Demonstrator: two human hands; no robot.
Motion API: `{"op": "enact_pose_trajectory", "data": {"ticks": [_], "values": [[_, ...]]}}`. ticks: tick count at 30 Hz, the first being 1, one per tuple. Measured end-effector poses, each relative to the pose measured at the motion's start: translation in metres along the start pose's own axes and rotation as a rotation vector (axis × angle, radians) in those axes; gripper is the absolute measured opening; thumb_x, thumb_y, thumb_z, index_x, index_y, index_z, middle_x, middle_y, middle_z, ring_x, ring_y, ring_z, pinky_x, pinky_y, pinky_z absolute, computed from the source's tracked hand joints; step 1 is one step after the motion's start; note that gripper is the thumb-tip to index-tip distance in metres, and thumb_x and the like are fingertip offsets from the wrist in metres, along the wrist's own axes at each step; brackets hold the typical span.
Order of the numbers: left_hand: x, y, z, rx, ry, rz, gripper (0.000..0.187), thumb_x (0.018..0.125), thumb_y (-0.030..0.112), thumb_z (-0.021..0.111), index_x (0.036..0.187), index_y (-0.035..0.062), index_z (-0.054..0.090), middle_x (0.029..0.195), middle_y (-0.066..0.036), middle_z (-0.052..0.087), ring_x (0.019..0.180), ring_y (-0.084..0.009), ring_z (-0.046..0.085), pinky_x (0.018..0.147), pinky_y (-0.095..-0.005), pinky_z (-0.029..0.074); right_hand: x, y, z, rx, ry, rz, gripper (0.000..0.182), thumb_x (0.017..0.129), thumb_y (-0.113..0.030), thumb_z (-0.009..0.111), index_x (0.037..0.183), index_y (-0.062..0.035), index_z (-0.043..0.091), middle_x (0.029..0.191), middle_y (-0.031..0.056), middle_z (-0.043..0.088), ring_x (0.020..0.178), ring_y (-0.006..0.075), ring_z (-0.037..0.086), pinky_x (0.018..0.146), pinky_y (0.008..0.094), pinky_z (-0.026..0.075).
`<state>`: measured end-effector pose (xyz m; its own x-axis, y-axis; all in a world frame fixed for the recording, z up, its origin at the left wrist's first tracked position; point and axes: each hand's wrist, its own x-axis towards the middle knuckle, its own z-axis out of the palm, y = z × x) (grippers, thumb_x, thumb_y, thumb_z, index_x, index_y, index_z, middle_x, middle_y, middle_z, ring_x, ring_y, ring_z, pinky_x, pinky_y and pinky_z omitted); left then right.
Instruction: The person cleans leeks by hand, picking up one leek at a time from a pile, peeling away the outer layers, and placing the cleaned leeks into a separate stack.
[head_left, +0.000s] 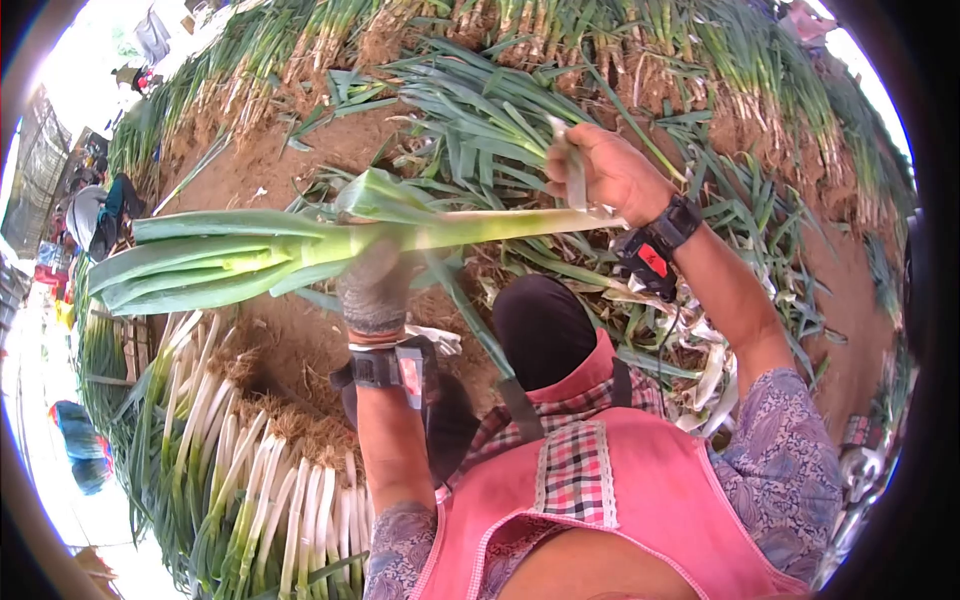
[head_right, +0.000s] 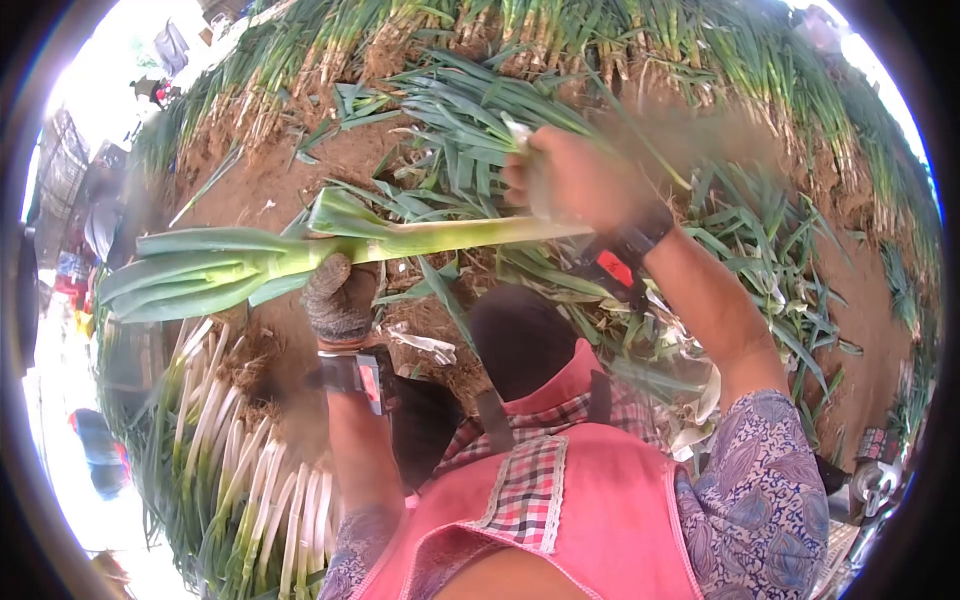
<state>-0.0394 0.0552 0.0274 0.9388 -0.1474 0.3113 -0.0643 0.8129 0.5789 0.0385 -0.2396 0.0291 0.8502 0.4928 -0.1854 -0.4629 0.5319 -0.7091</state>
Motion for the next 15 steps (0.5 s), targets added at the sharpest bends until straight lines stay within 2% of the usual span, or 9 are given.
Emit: {"op": "enact_pose_trajectory", "data": {"ticks": [1,4,6,8,9,10,11,12,15], "values": [[-0.001,-0.001,-0.005,0.020,0.038,0.028,0.050,0.066,0.001,0.065,0.113,0.0063,0.049,0.112,-0.010,0.054,0.107,-0.0283,0.051,0.096,-0.0471,0.039,-0.012,-0.004,0.021,-0.010,0.260,-0.078,0.017,0.092,-0.021,0.044,0.087,-0.0071,0.051,0.061,-0.0023,0.052,0.052,0.0087,0.051,0.054,0.0285,0.047],[-0.006,0.007,-0.010,0.054,0.150,0.067,0.052,0.065,0.003,0.067,0.114,0.0069,0.049,0.111,-0.010,0.054,0.105,-0.0294,0.052,0.093,-0.0470,0.042,-0.037,-0.037,-0.072,-0.300,0.414,-0.253,0.013,0.092,-0.019,0.045,0.090,-0.0072,0.051,0.055,-0.0083,0.039,0.045,0.0045,0.037,0.047,0.0234,0.036],[-0.006,0.013,-0.017,0.039,0.167,0.115,0.052,0.065,0.003,0.068,0.114,0.0074,0.049,0.110,-0.010,0.054,0.104,-0.0293,0.053,0.092,-0.0469,0.043,-0.089,-0.062,-0.157,-0.784,0.615,-0.431,0.015,0.086,-0.014,0.047,0.098,-0.0054,0.051,0.077,0.0027,0.045,0.069,0.0159,0.042,0.064,0.0310,0.037],[-0.006,0.015,-0.020,0.008,0.129,0.128,0.051,0.066,0.004,0.067,0.114,0.0075,0.050,0.111,-0.011,0.054,0.103,-0.0286,0.053,0.091,-0.0467,0.044,-0.175,-0.080,-0.274,-2.129,0.967,-0.434,0.027,0.080,-0.009,0.050,0.106,-0.0036,0.051,0.099,0.0138,0.051,0.092,0.0273,0.047,0.082,0.0386,0.037],[-0.006,0.015,-0.019,-0.009,0.122,0.132,0.051,0.066,0.004,0.067,0.114,0.0066,0.050,0.111,-0.012,0.054,0.103,-0.0284,0.053,0.091,-0.0462,0.044,-0.224,-0.080,-0.329,-2.513,1.062,-0.265,0.033,0.077,-0.007,0.051,0.110,-0.0027,0.052,0.110,0.0193,0.054,0.104,0.0330,0.050,0.091,0.0424,0.037],[-0.005,0.016,-0.018,-0.022,0.117,0.146,0.050,0.066,0.004,0.067,0.114,0.0058,0.050,0.111,-0.012,0.054,0.103,-0.0281,0.053,0.091,-0.0457,0.044,-0.264,-0.075,-0.390,-2.665,1.255,-0.428,0.030,0.076,-0.006,0.051,0.106,-0.0033,0.053,0.106,0.0192,0.055,0.101,0.0340,0.050,0.090,0.0449,0.037],[-0.005,0.017,-0.019,-0.027,0.124,0.156,0.050,0.067,0.004,0.066,0.114,0.0046,0.050,0.111,-0.012,0.054,0.103,-0.0281,0.053,0.092,-0.0451,0.044,-0.294,-0.091,-0.421,-1.909,1.368,-0.101,0.034,0.078,-0.010,0.052,0.111,-0.0035,0.052,0.106,0.0198,0.055,0.102,0.0354,0.050,0.091,0.0443,0.038],[-0.005,0.017,-0.022,-0.026,0.130,0.166,0.050,0.067,0.004,0.066,0.114,0.0034,0.049,0.111,-0.012,0.054,0.103,-0.0281,0.053,0.093,-0.0445,0.043,-0.294,-0.088,-0.358,-2.278,1.339,0.529,0.039,0.081,-0.016,0.051,0.118,-0.0032,0.050,0.113,0.0203,0.053,0.104,0.0348,0.051,0.092,0.0403,0.039],[0.002,0.012,-0.033,-0.083,0.108,0.155,0.048,0.069,0.003,0.064,0.114,-0.0005,0.048,0.110,-0.012,0.055,0.106,-0.0279,0.052,0.097,-0.0429,0.040,-0.270,-0.089,-0.325,-1.878,1.443,-0.094,0.045,0.082,-0.023,0.054,0.121,-0.0015,0.048,0.115,0.0202,0.054,0.103,0.0332,0.053,0.090,0.0362,0.040]]}}
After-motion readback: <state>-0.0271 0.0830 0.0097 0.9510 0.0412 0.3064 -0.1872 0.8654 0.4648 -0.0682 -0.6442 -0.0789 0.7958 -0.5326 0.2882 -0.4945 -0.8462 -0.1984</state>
